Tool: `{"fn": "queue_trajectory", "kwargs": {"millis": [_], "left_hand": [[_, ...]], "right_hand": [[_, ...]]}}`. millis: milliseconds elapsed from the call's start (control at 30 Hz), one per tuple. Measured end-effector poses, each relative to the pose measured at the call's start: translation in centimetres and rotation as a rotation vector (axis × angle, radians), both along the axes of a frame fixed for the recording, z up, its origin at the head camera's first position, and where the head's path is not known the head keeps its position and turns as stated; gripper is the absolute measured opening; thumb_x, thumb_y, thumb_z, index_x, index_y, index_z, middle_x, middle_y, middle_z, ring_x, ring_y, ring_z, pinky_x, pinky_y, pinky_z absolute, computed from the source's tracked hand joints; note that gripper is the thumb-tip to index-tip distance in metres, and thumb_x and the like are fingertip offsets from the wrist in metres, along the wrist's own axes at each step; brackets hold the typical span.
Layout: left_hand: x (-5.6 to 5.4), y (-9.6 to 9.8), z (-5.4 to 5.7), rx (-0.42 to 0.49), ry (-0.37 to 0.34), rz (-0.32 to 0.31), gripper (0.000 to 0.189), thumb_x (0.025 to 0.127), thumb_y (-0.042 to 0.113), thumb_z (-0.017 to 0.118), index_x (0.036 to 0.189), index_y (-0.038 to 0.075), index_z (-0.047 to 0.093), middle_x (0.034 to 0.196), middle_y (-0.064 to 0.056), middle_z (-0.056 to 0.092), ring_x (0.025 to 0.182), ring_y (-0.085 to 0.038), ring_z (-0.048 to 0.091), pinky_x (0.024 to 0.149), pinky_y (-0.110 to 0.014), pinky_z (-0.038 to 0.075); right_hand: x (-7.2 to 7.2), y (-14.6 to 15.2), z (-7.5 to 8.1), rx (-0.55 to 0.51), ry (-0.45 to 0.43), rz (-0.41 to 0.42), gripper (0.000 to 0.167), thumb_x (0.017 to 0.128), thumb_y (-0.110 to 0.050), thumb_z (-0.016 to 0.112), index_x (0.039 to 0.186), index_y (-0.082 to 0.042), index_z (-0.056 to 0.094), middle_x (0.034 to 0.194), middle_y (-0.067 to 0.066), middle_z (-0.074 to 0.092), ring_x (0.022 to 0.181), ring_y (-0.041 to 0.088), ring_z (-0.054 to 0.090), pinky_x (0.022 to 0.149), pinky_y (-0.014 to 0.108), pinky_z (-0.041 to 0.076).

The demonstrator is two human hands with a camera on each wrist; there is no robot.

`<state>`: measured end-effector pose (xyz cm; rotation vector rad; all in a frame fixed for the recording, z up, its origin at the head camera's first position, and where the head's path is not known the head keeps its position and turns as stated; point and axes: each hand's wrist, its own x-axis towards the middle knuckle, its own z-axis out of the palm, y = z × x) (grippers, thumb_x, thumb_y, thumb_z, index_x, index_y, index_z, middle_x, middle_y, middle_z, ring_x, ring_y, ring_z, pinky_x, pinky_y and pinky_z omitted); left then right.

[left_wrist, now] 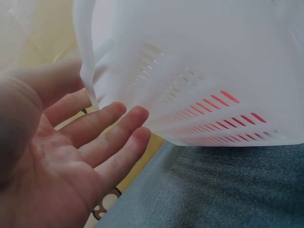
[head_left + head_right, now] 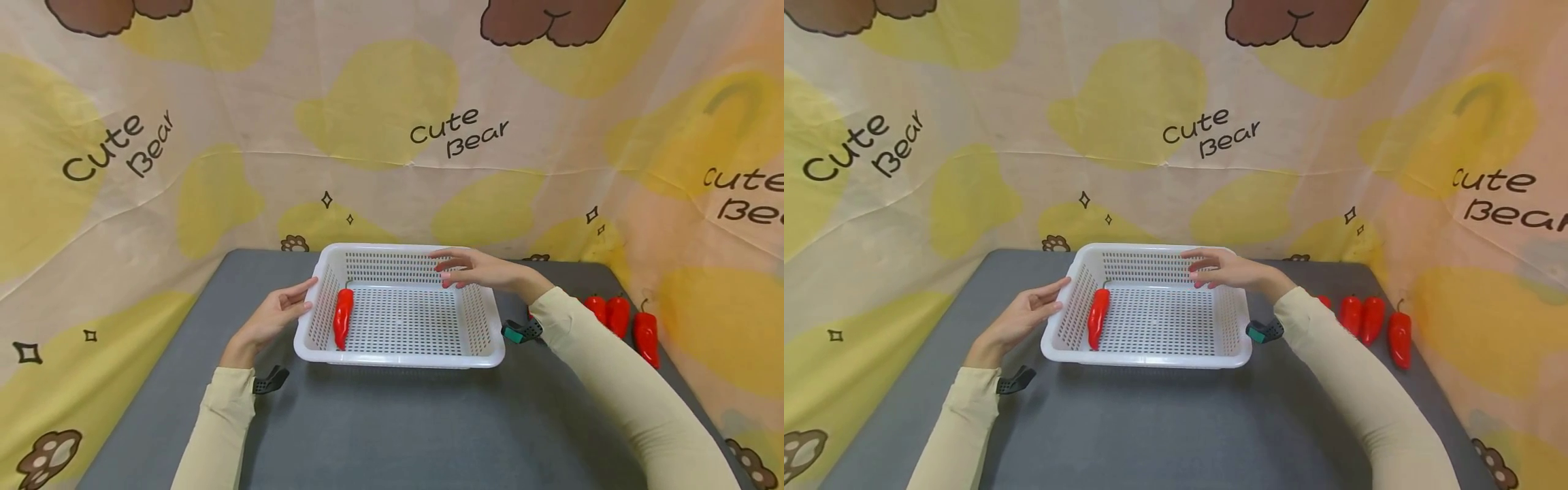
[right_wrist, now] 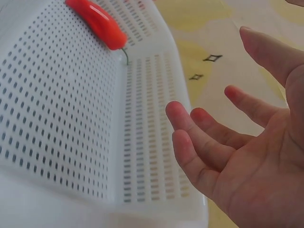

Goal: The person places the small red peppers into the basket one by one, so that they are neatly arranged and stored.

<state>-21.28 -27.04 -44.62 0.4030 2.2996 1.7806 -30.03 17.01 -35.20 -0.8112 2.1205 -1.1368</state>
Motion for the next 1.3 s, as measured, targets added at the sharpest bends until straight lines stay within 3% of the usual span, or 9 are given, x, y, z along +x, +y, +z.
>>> {"fn": "queue_trajectory", "kwargs": {"millis": [200,533,733,933,1067,1300], "left_hand": [[0.1,0.1,0.1,-0.018,0.006,0.008,0.063,0.101,0.019,0.061,0.158,0.013,0.035,0.162,-0.017,0.037,0.125,-0.005,0.059,0.104,-0.026,0.05],[0.1,0.0,0.1,-0.021,0.017,0.008,0.063,0.102,0.019,0.061,0.158,0.011,0.034,0.161,-0.019,0.037,0.121,-0.002,0.06,0.102,-0.023,0.051],[0.1,0.1,0.1,-0.019,0.007,0.006,0.063,0.102,0.02,0.061,0.158,0.013,0.035,0.161,-0.018,0.039,0.121,-0.005,0.061,0.103,-0.027,0.052],[-0.2,0.1,0.0,0.002,0.001,-0.003,0.063,0.102,0.017,0.061,0.158,0.011,0.035,0.161,-0.018,0.037,0.121,-0.002,0.06,0.101,-0.023,0.051],[-0.3,0.1,0.0,0.01,-0.003,-0.009,0.062,0.102,0.017,0.06,0.158,0.011,0.035,0.162,-0.018,0.036,0.121,0.0,0.059,0.101,-0.02,0.05],[0.0,0.1,0.1,0.007,0.009,-0.01,0.062,0.102,0.016,0.06,0.158,0.01,0.034,0.16,-0.02,0.038,0.121,-0.002,0.06,0.101,-0.02,0.05]], "right_hand": [[0.2,2.1,0.4,0.013,-0.004,-0.043,0.063,0.102,-0.022,0.056,0.159,-0.011,0.03,0.158,0.022,0.039,0.129,0.045,0.055,0.112,0.06,0.042],[0.3,5.9,0.6,-0.013,0.011,-0.093,0.063,0.102,-0.02,0.056,0.158,-0.008,0.029,0.159,0.025,0.037,0.132,0.045,0.053,0.112,0.06,0.042],[0.4,8.0,0.9,-0.043,0.016,-0.117,0.061,0.103,-0.021,0.054,0.158,-0.009,0.03,0.162,0.024,0.033,0.134,0.043,0.052,0.105,0.041,0.051],[0.8,9.8,1.1,-0.044,0.025,-0.151,0.059,0.104,-0.019,0.051,0.158,-0.01,0.028,0.161,0.024,0.034,0.12,0.022,0.065,0.099,0.028,0.052],[0.9,11.0,0.8,-0.034,0.028,-0.184,0.058,0.105,-0.018,0.05,0.159,-0.011,0.028,0.161,0.024,0.034,0.115,0.013,0.067,0.103,0.033,0.052],[0.8,13.2,-1.1,0.006,0.005,-0.231,0.059,0.106,-0.025,0.05,0.159,-0.012,0.027,0.161,0.024,0.034,0.121,0.021,0.066,0.109,0.051,0.048]]}}
